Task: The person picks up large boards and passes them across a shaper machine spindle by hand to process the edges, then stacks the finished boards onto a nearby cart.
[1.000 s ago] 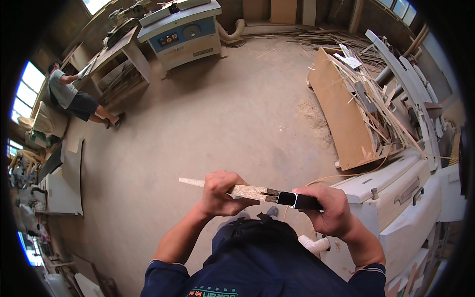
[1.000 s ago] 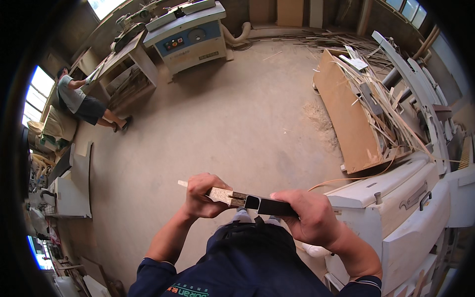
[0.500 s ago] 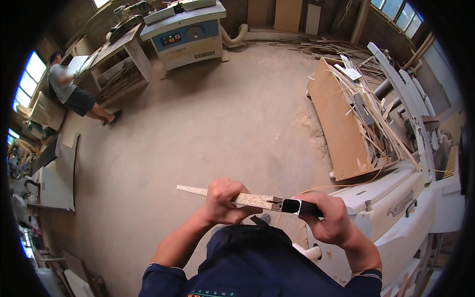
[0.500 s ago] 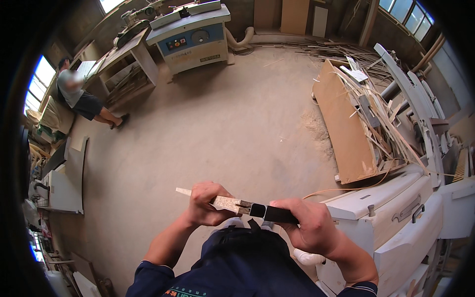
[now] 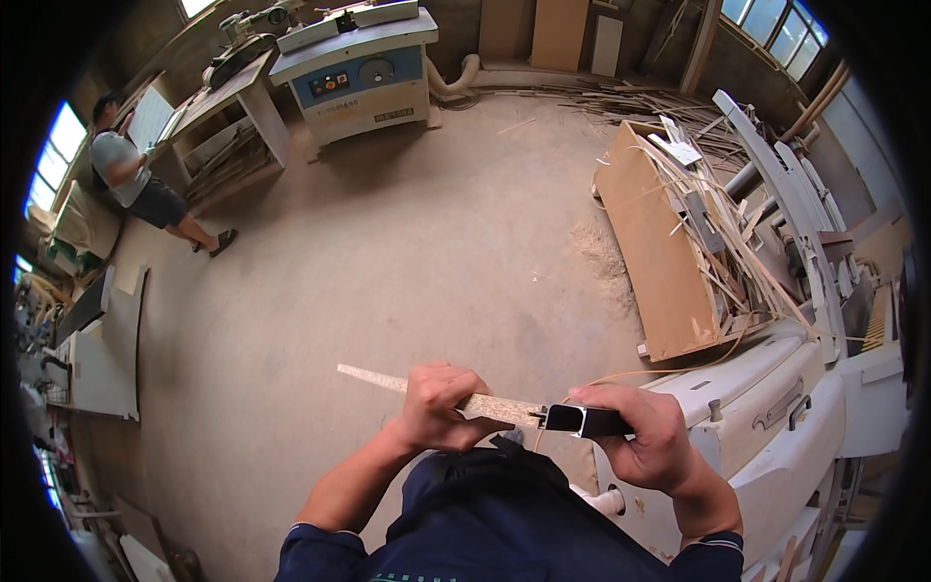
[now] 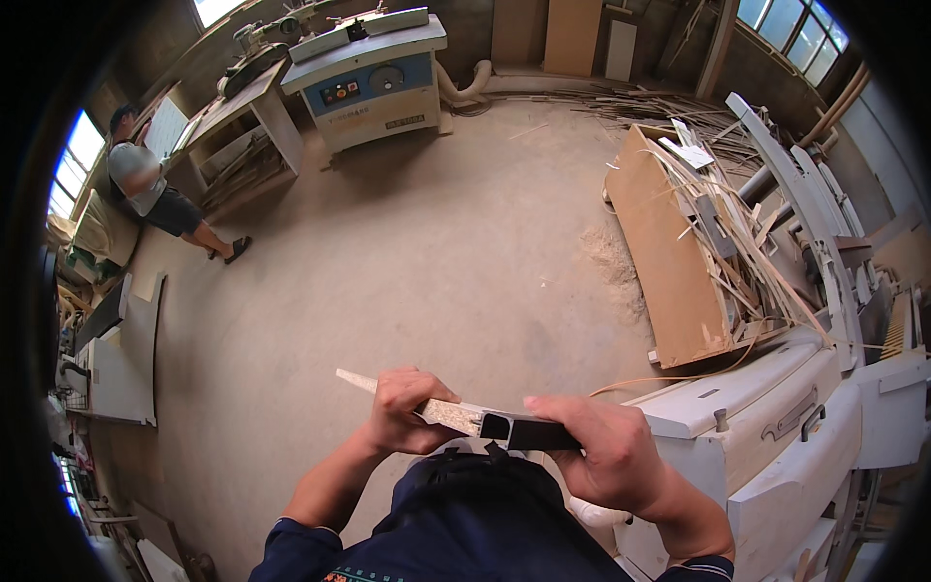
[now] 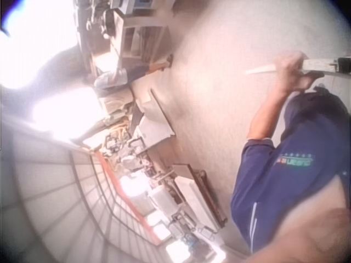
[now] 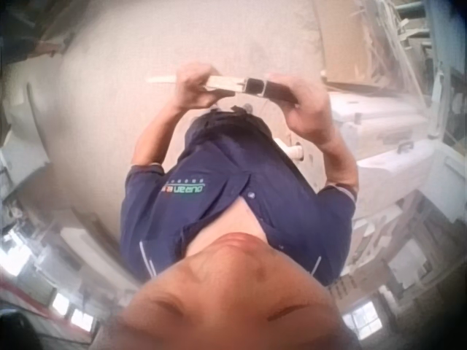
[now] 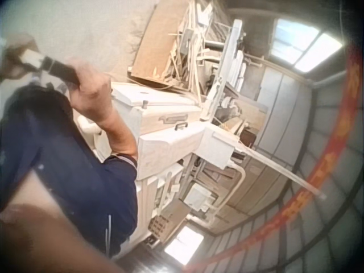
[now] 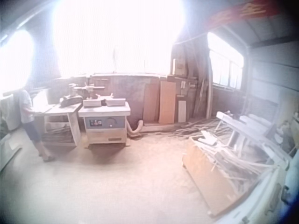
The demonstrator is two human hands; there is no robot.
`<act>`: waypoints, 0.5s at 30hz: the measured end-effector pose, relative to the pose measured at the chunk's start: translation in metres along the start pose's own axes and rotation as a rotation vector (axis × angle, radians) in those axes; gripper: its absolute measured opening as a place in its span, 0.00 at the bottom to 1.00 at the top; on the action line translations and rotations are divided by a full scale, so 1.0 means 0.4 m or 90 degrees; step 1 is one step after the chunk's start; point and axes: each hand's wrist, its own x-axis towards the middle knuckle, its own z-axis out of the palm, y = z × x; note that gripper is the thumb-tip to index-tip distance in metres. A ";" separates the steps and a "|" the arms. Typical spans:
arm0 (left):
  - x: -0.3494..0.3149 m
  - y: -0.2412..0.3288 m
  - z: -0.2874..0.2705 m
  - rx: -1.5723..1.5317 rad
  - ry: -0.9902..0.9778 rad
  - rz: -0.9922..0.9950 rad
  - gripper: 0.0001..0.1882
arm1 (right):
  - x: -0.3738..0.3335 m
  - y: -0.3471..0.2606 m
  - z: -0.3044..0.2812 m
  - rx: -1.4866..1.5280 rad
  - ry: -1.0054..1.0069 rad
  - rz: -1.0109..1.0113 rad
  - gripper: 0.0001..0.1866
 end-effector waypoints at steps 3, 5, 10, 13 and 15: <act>-0.006 0.000 0.000 0.019 0.001 -0.006 0.16 | -0.012 0.006 0.007 0.009 -0.007 0.015 0.18; -0.006 0.000 -0.001 0.025 0.007 -0.011 0.16 | -0.019 0.012 0.014 0.012 0.000 0.021 0.18; -0.009 0.002 -0.003 0.038 0.012 -0.029 0.16 | -0.021 0.023 0.027 -0.019 0.006 -0.007 0.19; -0.011 -0.002 -0.004 0.042 0.006 -0.027 0.16 | -0.019 0.039 0.037 -0.005 -0.003 -0.033 0.20; -0.013 -0.003 0.000 0.042 0.007 -0.024 0.17 | -0.020 0.041 0.038 -0.001 -0.016 -0.021 0.19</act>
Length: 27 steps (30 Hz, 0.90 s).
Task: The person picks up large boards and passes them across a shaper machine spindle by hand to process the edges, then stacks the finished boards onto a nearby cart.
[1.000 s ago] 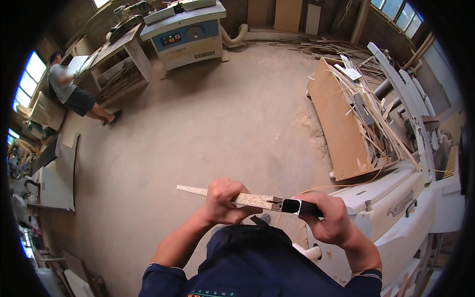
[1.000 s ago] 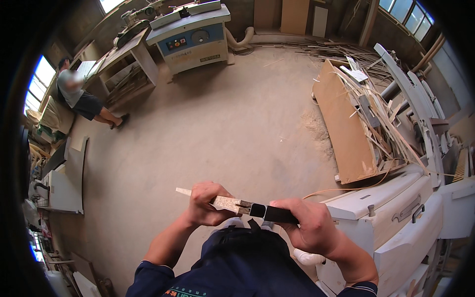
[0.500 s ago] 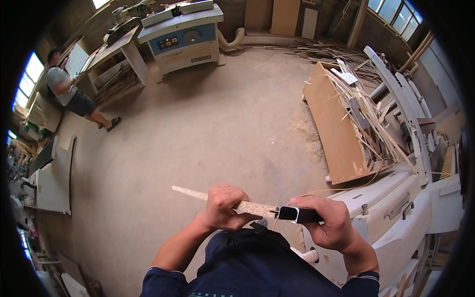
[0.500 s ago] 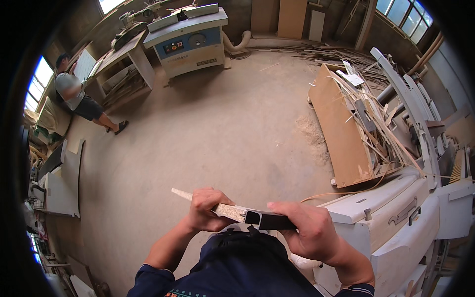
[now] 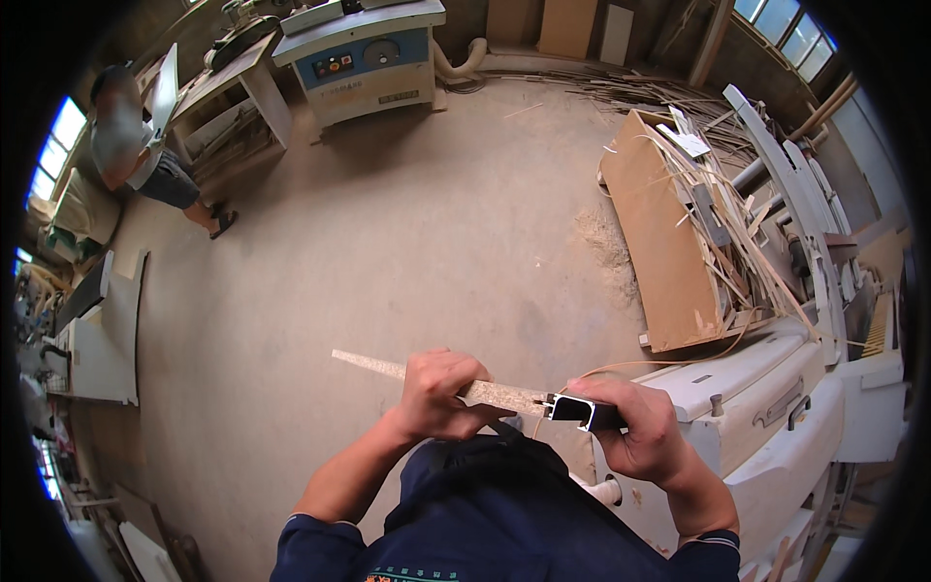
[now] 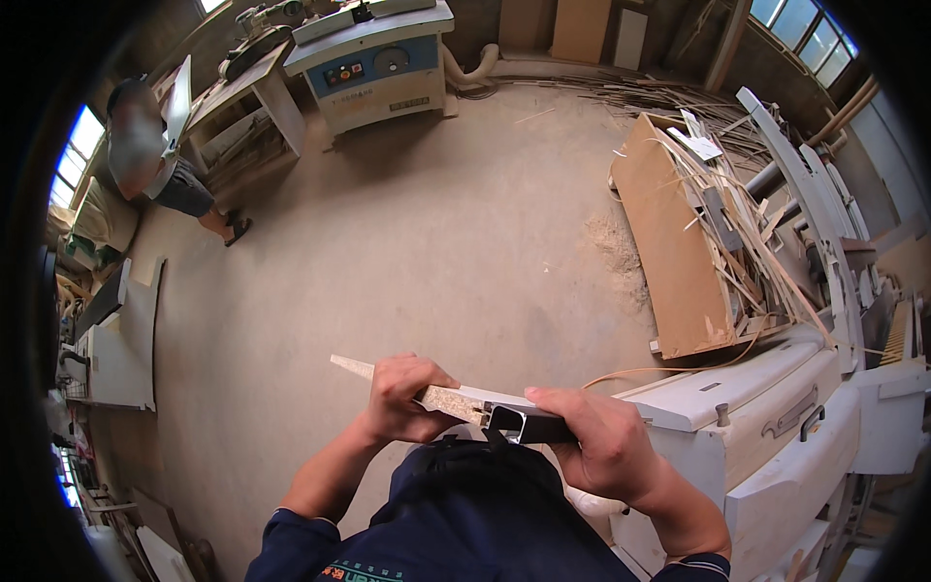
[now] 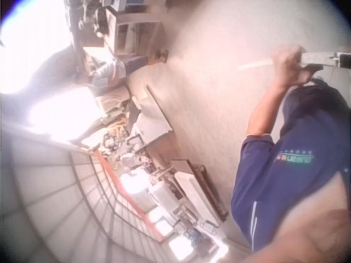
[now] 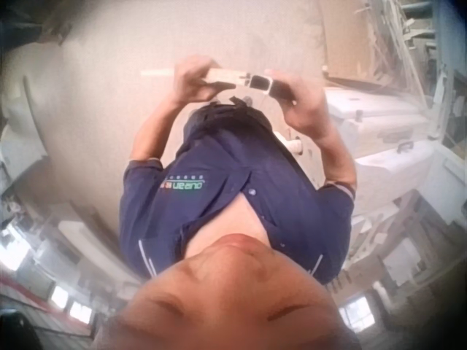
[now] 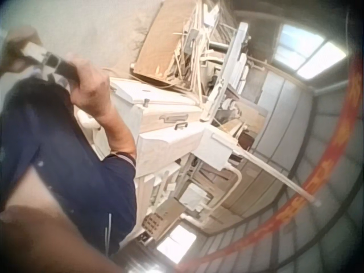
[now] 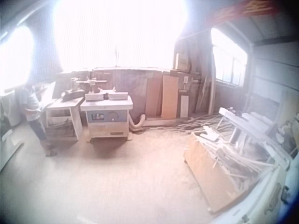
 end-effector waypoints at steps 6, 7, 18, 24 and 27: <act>0.007 -0.001 0.004 -0.016 0.009 0.011 0.17 | 0.008 -0.001 -0.010 0.020 -0.031 0.012 0.17; 0.006 -0.002 0.005 -0.016 0.008 0.007 0.17 | 0.009 -0.006 -0.010 0.021 -0.042 0.021 0.17; -0.004 -0.025 0.001 0.016 -0.032 0.006 0.14 | 0.013 0.005 -0.001 0.075 -0.032 0.076 0.18; 0.001 -0.037 -0.001 0.014 -0.014 -0.005 0.13 | -0.021 0.007 -0.096 0.068 0.071 0.122 0.17; 0.000 -0.028 0.003 0.027 -0.001 -0.034 0.15 | -0.107 0.058 -0.195 -0.122 0.198 0.277 0.16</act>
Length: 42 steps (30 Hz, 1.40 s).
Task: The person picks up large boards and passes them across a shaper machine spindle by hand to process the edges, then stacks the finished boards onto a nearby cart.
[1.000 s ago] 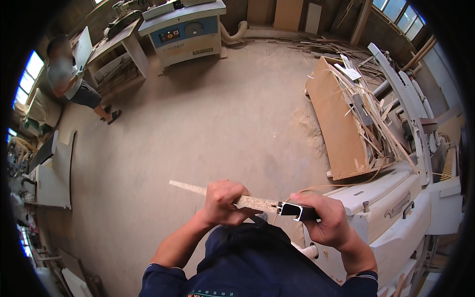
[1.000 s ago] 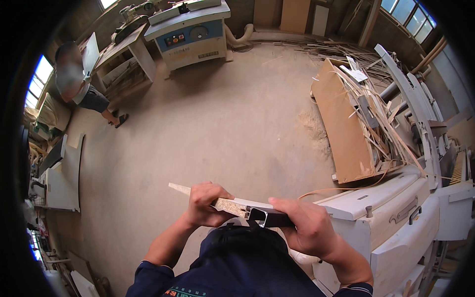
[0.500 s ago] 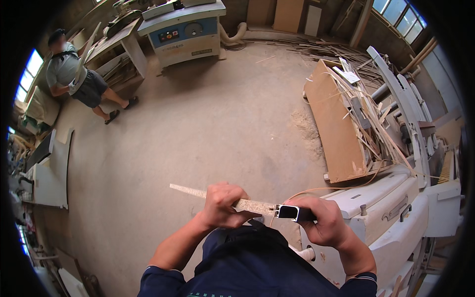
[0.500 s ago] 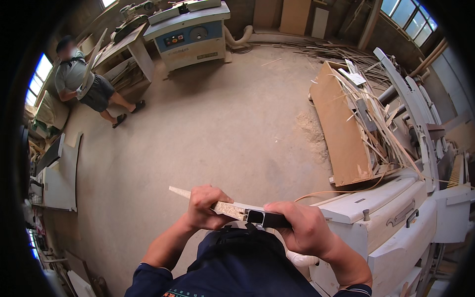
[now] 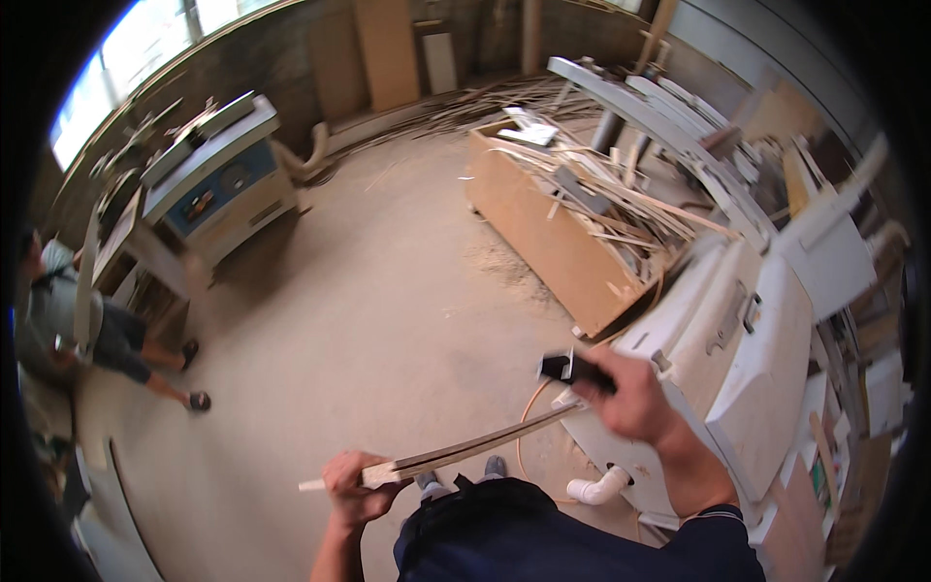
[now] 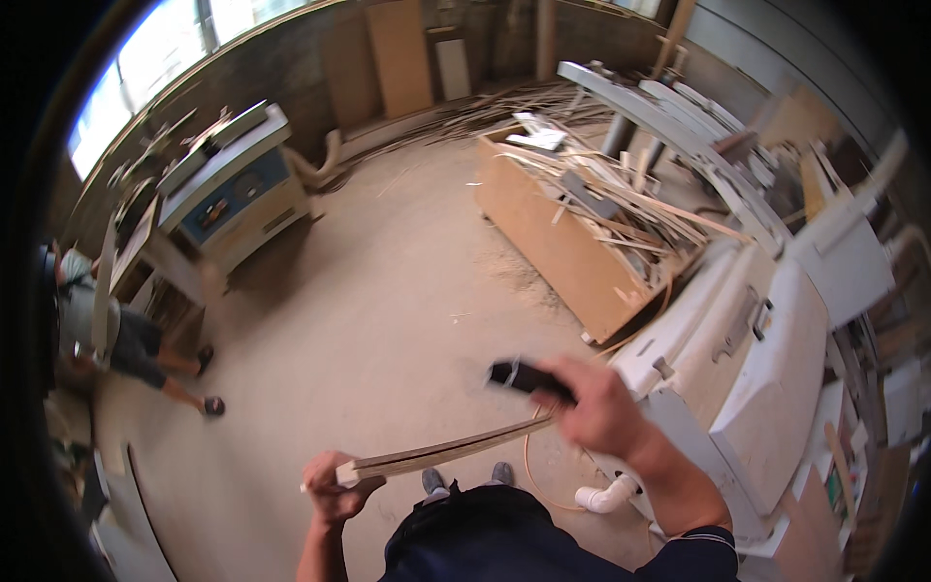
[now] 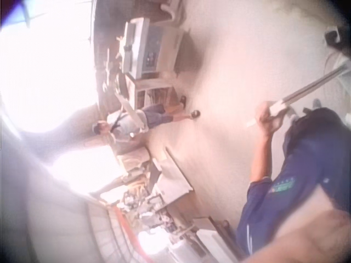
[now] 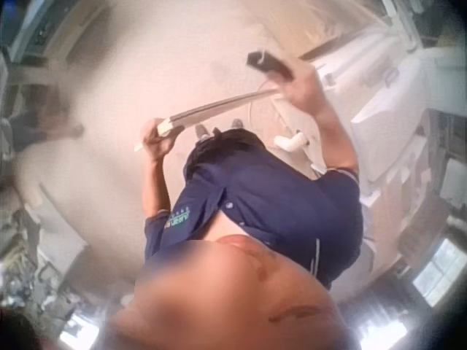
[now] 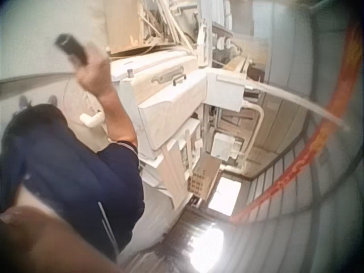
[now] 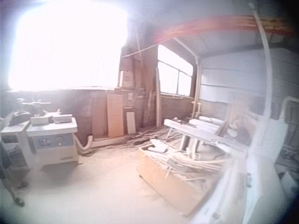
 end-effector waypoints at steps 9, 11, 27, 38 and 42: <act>-0.008 0.008 0.019 -0.023 0.044 -0.189 0.16 | -0.373 0.827 -0.211 -0.342 0.377 0.705 0.21; 0.011 0.024 0.012 0.051 0.050 -0.205 0.16 | -0.455 0.940 -0.224 -0.363 0.345 0.760 0.23; 0.280 -0.114 -0.013 -0.078 0.126 -0.216 0.14 | -0.341 1.107 -0.027 -0.326 0.229 0.415 0.37; 0.655 -0.348 -0.180 -0.033 0.157 -0.134 0.17 | 0.548 0.666 0.715 0.468 -0.243 0.411 0.50; 0.818 -0.379 -0.276 -0.004 0.188 -0.041 0.13 | 0.843 0.561 0.810 0.489 -0.369 0.304 0.37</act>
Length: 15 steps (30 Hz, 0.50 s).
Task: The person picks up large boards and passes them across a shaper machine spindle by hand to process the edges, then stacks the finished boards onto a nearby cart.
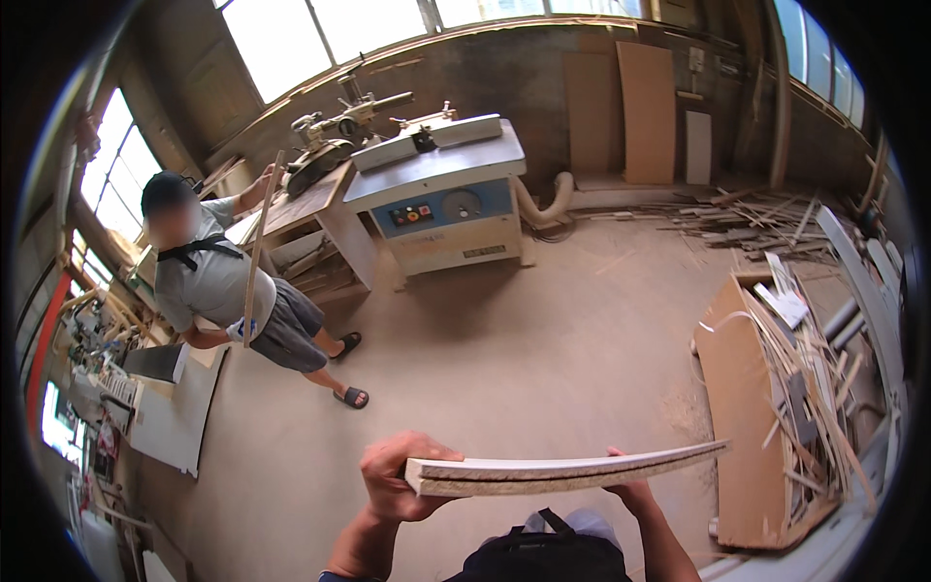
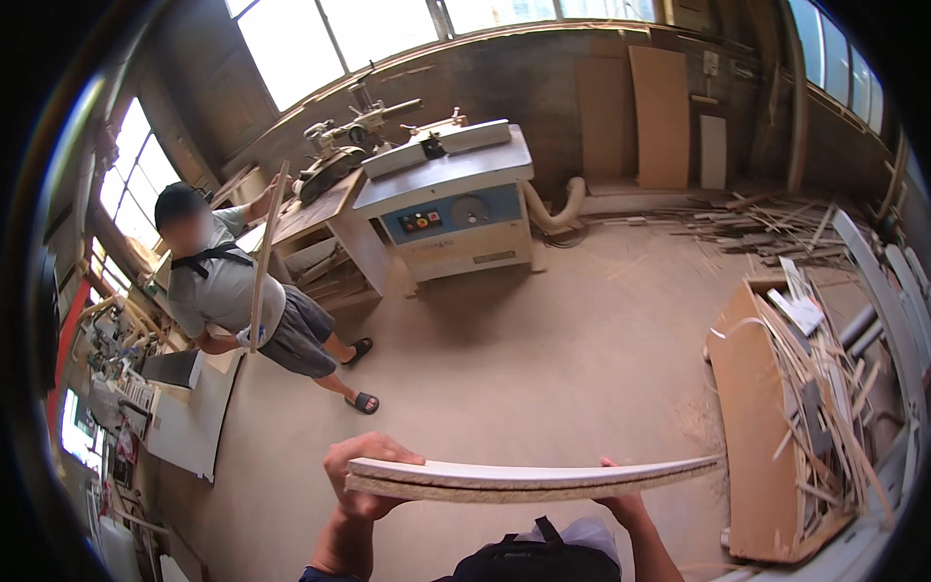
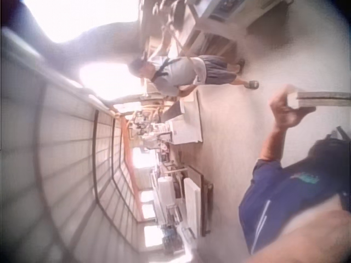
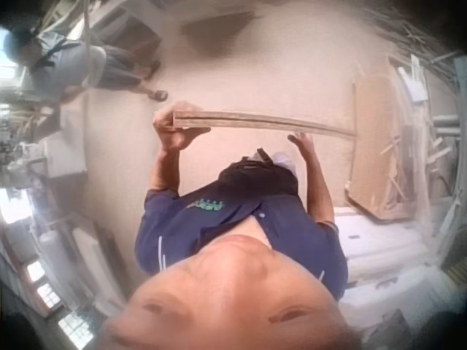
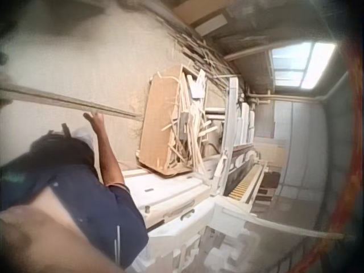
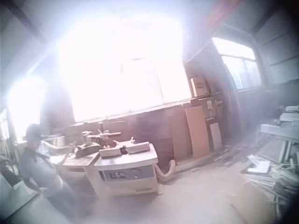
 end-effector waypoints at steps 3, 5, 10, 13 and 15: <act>0.108 -0.081 -0.022 0.048 0.007 0.028 0.10 | 0.229 0.008 0.009 -0.013 -0.057 -0.400 0.19; 0.180 -0.134 -0.013 0.097 -0.001 0.035 0.11 | 0.361 -0.063 0.025 0.045 -0.166 -0.505 0.13; 0.376 -0.243 0.017 0.124 0.047 -0.083 0.17 | 0.585 -0.151 0.025 -0.132 -0.162 -0.263 0.14; 0.552 -0.289 0.030 0.132 0.109 -0.210 0.20 | 0.763 -0.189 -0.001 -0.152 -0.260 -0.137 0.21; 0.663 -0.330 0.010 0.139 0.133 -0.185 0.19 | 0.829 -0.330 0.002 -0.040 -0.295 -0.178 0.22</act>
